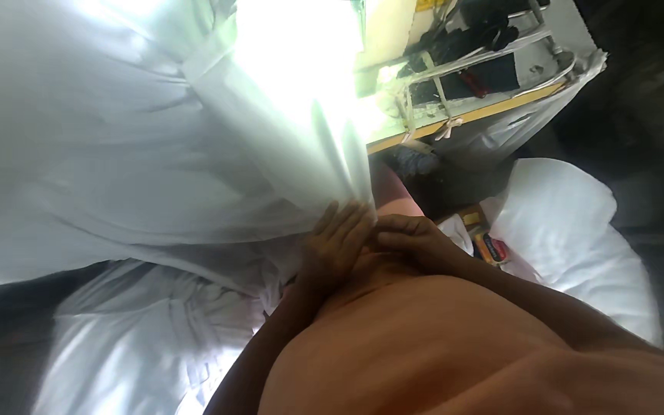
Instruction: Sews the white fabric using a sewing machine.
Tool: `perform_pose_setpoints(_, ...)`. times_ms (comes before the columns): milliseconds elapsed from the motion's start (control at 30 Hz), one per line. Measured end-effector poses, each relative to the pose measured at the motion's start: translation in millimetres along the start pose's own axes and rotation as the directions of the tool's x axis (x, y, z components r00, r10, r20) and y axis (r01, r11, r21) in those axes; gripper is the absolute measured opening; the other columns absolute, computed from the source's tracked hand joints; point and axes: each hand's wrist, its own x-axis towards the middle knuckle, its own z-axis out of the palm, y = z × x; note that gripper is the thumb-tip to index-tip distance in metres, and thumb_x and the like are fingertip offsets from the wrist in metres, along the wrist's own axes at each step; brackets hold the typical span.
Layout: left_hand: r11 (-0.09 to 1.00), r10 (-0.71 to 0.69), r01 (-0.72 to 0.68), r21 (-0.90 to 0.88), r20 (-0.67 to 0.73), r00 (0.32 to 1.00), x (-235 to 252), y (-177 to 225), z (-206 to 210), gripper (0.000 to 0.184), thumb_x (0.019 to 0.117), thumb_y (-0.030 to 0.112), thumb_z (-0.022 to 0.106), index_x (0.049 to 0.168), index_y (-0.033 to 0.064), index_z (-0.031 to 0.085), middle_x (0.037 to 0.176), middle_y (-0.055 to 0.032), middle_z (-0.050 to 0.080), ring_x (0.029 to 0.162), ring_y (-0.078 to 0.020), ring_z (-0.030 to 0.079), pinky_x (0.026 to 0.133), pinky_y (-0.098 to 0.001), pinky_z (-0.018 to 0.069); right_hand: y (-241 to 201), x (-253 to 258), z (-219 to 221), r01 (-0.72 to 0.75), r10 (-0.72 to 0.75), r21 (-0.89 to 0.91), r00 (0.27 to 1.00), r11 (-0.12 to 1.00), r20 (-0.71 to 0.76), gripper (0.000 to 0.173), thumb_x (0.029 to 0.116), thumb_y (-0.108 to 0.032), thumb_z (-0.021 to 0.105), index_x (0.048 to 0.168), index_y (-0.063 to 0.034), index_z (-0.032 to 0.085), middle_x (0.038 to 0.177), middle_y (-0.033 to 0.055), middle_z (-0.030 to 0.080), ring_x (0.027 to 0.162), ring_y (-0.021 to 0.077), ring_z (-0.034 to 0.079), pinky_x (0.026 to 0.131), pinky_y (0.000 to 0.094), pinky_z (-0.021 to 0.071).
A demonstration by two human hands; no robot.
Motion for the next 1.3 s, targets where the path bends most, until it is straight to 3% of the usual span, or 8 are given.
perform_pose_setpoints(267, 1.000, -0.019, 0.019, -0.007, 0.008, 1.000, -2.5, -6.3, 5.7, 0.028, 0.1013, 0.026, 0.064, 0.117, 0.0032, 0.072, 0.118, -0.0138, 0.074, 0.121, -0.0229, 0.067, 0.113, -0.0415, 0.0450, 11.8, 7.0, -10.2, -0.136, 0.100, 0.326, 0.987, 0.935, 0.126, 0.036, 0.0994, -0.017, 0.057, 0.133, -0.0043, 0.061, 0.118, 0.0060, 0.071, 0.108, 0.0149, 0.068, 0.101, 0.0324, 0.0534)
perform_pose_setpoints(367, 0.996, -0.064, 0.062, -0.058, -0.038, 0.997, -3.4, -11.3, 10.3, 0.018, 0.1027, 0.017, 0.061, 0.110, 0.0060, 0.074, 0.113, -0.0106, 0.077, 0.118, -0.0191, 0.069, 0.112, -0.0395, 0.0465, 12.5, 13.6, -11.8, -0.115, 0.077, 0.301, 0.988, 0.947, 0.137, 0.038, 0.0993, -0.016, 0.057, 0.134, -0.0017, 0.059, 0.125, 0.0063, 0.069, 0.118, 0.0171, 0.065, 0.104, 0.0356, 0.0522)
perform_pose_setpoints(533, 0.975, -0.172, 0.150, -0.164, -0.125, 0.977, 17.1, -15.3, -10.9, 0.022, 0.1088, 0.023, 0.050, 0.100, 0.0078, 0.062, 0.098, -0.0044, 0.073, 0.111, -0.0119, 0.069, 0.112, -0.0367, 0.0466, 0.5, 31.9, -7.2, 0.203, -0.192, -0.069, 0.971, 0.977, 0.142, 0.026, 0.1011, -0.006, 0.055, 0.123, 0.0035, 0.066, 0.117, 0.0019, 0.071, 0.105, 0.0064, 0.068, 0.094, 0.0265, 0.0561)
perform_pose_setpoints(667, 0.964, -0.229, 0.182, -0.194, -0.252, 0.940, 73.3, -23.6, -62.0, 0.019, 0.1094, 0.026, 0.048, 0.103, 0.0120, 0.059, 0.099, 0.0059, 0.065, 0.099, 0.0025, 0.066, 0.093, -0.0225, 0.0564, -28.3, 78.2, -14.5, 0.466, -0.469, -0.430, 0.877, 0.773, 0.108, 0.020, 0.0952, -0.003, 0.065, 0.113, 0.0065, 0.070, 0.105, 0.0088, 0.072, 0.086, 0.0029, 0.066, 0.081, 0.0211, 0.0568)
perform_pose_setpoints(733, 0.978, -0.172, 0.116, -0.174, -0.355, 0.919, 102.2, -31.1, -78.0, 0.015, 0.1087, 0.024, 0.050, 0.109, 0.0151, 0.062, 0.101, 0.0138, 0.065, 0.097, 0.0102, 0.061, 0.085, -0.0112, 0.0508, -48.1, 111.0, -18.6, 0.569, -0.628, -0.580, 0.768, 0.583, 0.122, 0.022, 0.0957, -0.008, 0.067, 0.114, 0.0032, 0.071, 0.107, 0.0108, 0.073, 0.088, 0.0085, 0.070, 0.080, 0.0259, 0.0591)
perform_pose_setpoints(867, 0.991, -0.075, 0.017, -0.131, -0.454, 0.888, 145.3, -41.5, -92.2, 0.015, 0.1082, 0.021, 0.051, 0.114, 0.0158, 0.064, 0.106, 0.0175, 0.066, 0.100, 0.0109, 0.060, 0.087, -0.0108, 0.0494, -94.8, 166.9, -14.3, 0.584, -0.803, -0.750, 0.583, 0.310, 0.122, 0.023, 0.0955, -0.012, 0.068, 0.114, 0.0008, 0.073, 0.111, 0.0159, 0.072, 0.091, 0.0221, 0.070, 0.078, 0.0390, 0.0577)
perform_pose_setpoints(1033, 1.000, -0.017, 0.014, -0.011, -0.442, 0.897, 166.5, -44.6, -102.1, 0.016, 0.1086, 0.020, 0.050, 0.112, 0.0115, 0.062, 0.108, 0.0130, 0.066, 0.102, 0.0095, 0.059, 0.087, -0.0118, 0.0491, -118.3, 195.1, -10.7, 0.590, -0.874, -0.786, 0.464, 0.185, 0.143, 0.020, 0.0945, -0.014, 0.070, 0.108, -0.0002, 0.074, 0.113, 0.0183, 0.069, 0.086, 0.0225, 0.069, 0.069, 0.0351, 0.0567)
perform_pose_setpoints(1300, 0.996, -0.033, 0.063, 0.058, -0.426, 0.904, 179.6, -38.4, -106.4, 0.018, 0.1091, 0.023, 0.049, 0.109, 0.0112, 0.061, 0.105, 0.0112, 0.066, 0.103, 0.0079, 0.060, 0.088, -0.0126, 0.0493, -117.8, 239.9, -41.9, 0.384, -0.874, -0.907, 0.485, 0.174, 0.038, 0.014, 0.0901, -0.010, 0.070, 0.099, -0.0019, 0.077, 0.117, 0.0234, 0.068, 0.098, 0.0372, 0.070, 0.074, 0.0499, 0.0578)
